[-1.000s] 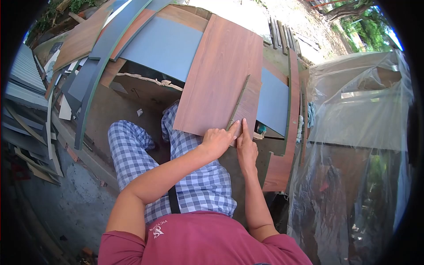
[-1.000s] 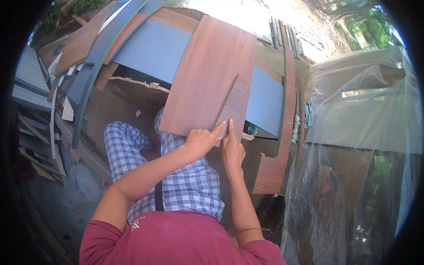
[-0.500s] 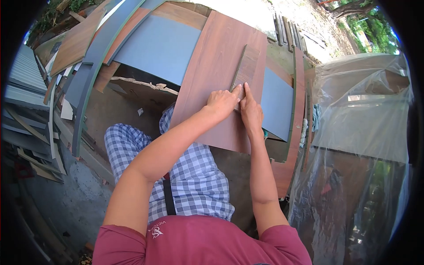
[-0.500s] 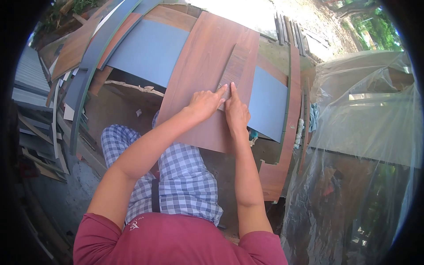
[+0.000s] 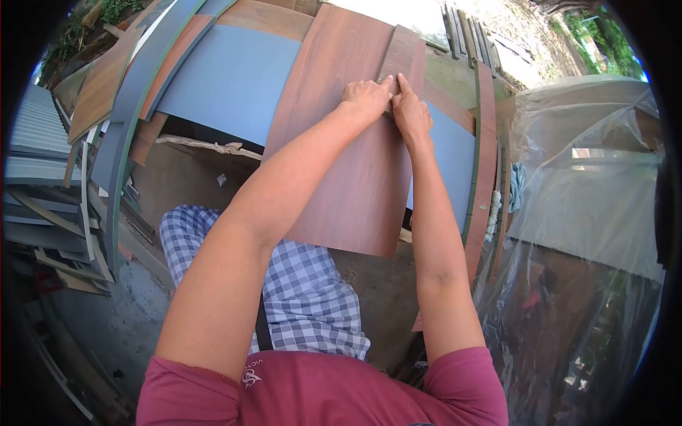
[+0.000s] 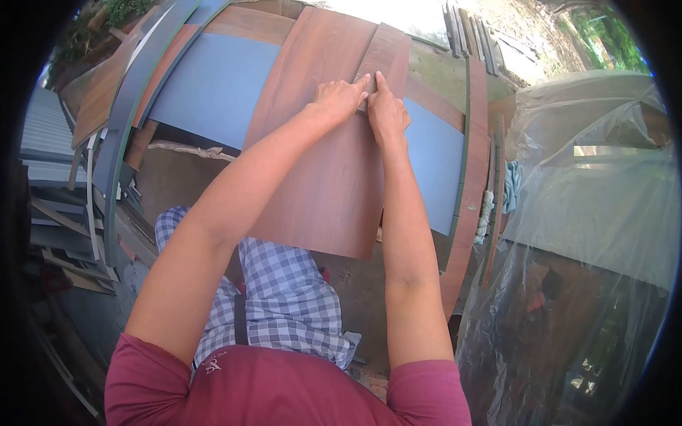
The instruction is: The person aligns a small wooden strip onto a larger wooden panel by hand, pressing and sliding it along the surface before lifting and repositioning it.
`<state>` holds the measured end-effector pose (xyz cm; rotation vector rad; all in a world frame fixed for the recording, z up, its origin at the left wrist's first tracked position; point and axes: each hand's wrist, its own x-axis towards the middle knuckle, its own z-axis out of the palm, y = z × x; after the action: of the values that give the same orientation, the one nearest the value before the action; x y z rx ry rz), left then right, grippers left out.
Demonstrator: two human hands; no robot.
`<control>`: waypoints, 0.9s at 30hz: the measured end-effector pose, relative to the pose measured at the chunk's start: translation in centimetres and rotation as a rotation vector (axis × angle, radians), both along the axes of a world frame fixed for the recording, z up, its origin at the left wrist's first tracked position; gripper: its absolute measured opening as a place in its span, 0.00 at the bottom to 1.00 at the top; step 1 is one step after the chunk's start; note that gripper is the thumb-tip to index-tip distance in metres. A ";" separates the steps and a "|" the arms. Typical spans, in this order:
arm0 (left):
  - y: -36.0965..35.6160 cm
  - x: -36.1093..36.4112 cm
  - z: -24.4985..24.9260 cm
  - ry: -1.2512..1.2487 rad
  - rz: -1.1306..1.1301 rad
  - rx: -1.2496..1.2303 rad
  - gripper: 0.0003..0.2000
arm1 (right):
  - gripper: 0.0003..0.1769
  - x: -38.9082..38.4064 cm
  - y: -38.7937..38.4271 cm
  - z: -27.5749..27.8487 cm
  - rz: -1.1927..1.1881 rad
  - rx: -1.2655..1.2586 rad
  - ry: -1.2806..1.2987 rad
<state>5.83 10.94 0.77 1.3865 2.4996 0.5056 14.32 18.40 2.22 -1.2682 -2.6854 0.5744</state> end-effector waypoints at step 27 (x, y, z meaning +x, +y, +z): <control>-13.1 10.1 0.5 -0.160 -0.064 0.101 0.24 | 0.28 10.8 -12.1 0.8 0.010 0.003 -0.074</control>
<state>15.89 -2.17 1.32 1.3977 2.3238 0.7093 25.10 6.33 2.98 -1.3012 -2.7524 0.5348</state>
